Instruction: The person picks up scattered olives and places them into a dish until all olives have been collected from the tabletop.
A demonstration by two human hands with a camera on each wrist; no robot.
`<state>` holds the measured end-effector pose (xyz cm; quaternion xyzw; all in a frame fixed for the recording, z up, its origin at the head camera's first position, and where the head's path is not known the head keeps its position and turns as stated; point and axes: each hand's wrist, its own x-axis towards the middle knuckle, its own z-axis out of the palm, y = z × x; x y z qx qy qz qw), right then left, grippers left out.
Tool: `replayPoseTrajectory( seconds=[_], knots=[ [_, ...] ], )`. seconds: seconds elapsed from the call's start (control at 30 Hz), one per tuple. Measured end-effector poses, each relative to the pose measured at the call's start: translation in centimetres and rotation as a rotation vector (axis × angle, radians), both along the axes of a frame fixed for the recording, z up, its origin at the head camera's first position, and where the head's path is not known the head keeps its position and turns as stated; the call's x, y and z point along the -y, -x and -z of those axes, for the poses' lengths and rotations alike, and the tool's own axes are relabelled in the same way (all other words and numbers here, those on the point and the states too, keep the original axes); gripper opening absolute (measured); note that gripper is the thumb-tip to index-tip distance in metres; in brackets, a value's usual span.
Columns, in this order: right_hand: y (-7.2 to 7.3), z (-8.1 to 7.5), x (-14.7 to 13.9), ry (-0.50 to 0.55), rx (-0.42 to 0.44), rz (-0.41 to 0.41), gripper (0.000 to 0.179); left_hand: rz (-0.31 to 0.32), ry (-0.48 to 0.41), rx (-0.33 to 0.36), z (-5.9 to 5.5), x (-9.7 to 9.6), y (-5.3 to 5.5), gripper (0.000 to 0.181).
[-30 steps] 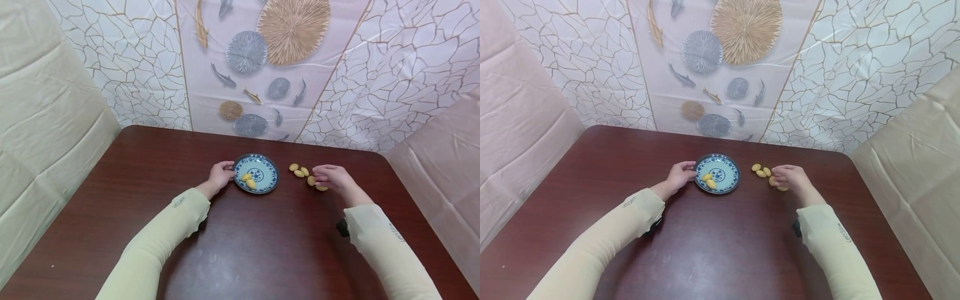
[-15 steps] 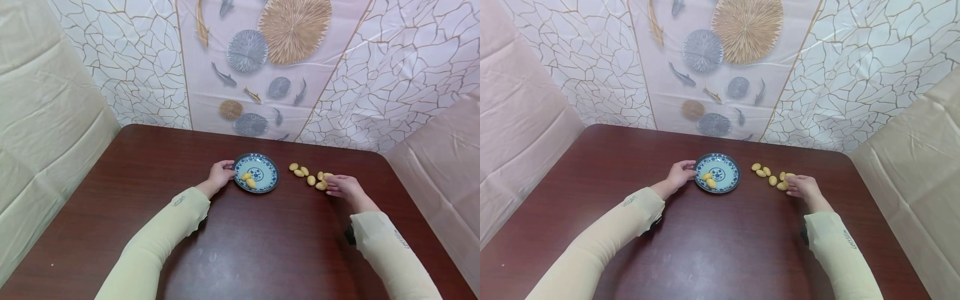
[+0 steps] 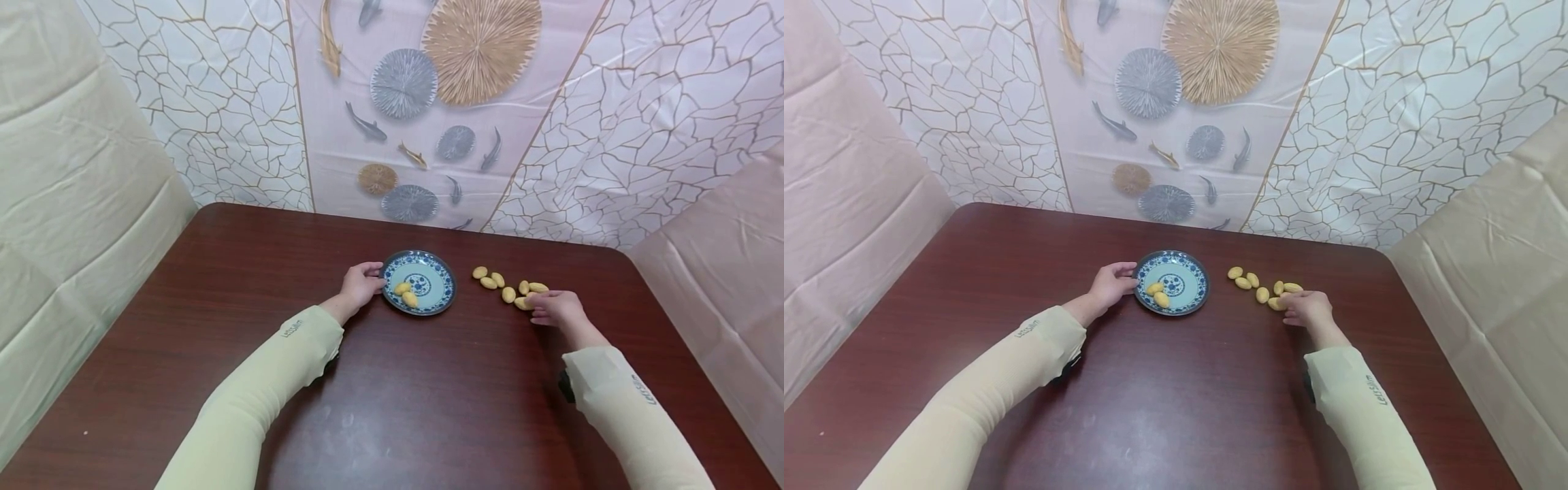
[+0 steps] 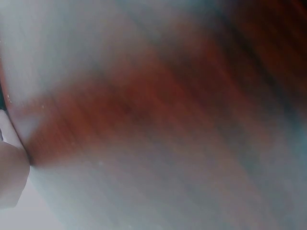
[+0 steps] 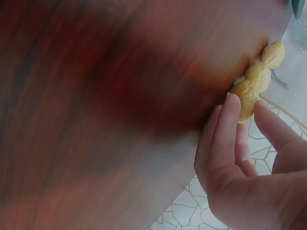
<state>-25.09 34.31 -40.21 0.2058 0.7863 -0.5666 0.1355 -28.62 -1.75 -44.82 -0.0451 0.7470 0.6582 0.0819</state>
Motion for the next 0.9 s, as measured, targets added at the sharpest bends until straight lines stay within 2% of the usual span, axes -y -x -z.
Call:
replayPoseTrajectory(
  seconds=[0.1, 0.23, 0.33, 0.43, 0.67, 0.9],
  knots=[
    [0.01, -0.1, 0.1, 0.0, 0.01, 0.011, 0.025, 0.001, 0.005, -0.003, -0.08, 0.01, -0.04, 0.042],
    [-0.09, -0.13, 0.22, -0.004, 0.028, 0.0, 0.046, 0.001, 0.011, 0.003, -0.12, 0.03, -0.08, 0.042],
    [-0.07, -0.04, 0.27, 0.015, 0.036, -0.003, 0.053, 0.0, 0.007, 0.008, -0.16, 0.07, -0.11, 0.042],
    [-0.01, 0.06, 0.32, 0.045, 0.044, 0.0, 0.046, -0.004, 0.001, 0.009, -0.18, 0.1, -0.13, 0.042],
    [-0.1, 0.16, 0.12, 0.118, 0.057, -0.015, 0.015, -0.002, 0.005, 0.009, -0.21, 0.03, -0.16, 0.042],
    [-0.2, -0.63, 0.33, 0.172, 0.033, -0.052, 0.014, -0.002, 0.004, 0.013, -0.28, 0.05, -0.2, 0.043]
  ],
)
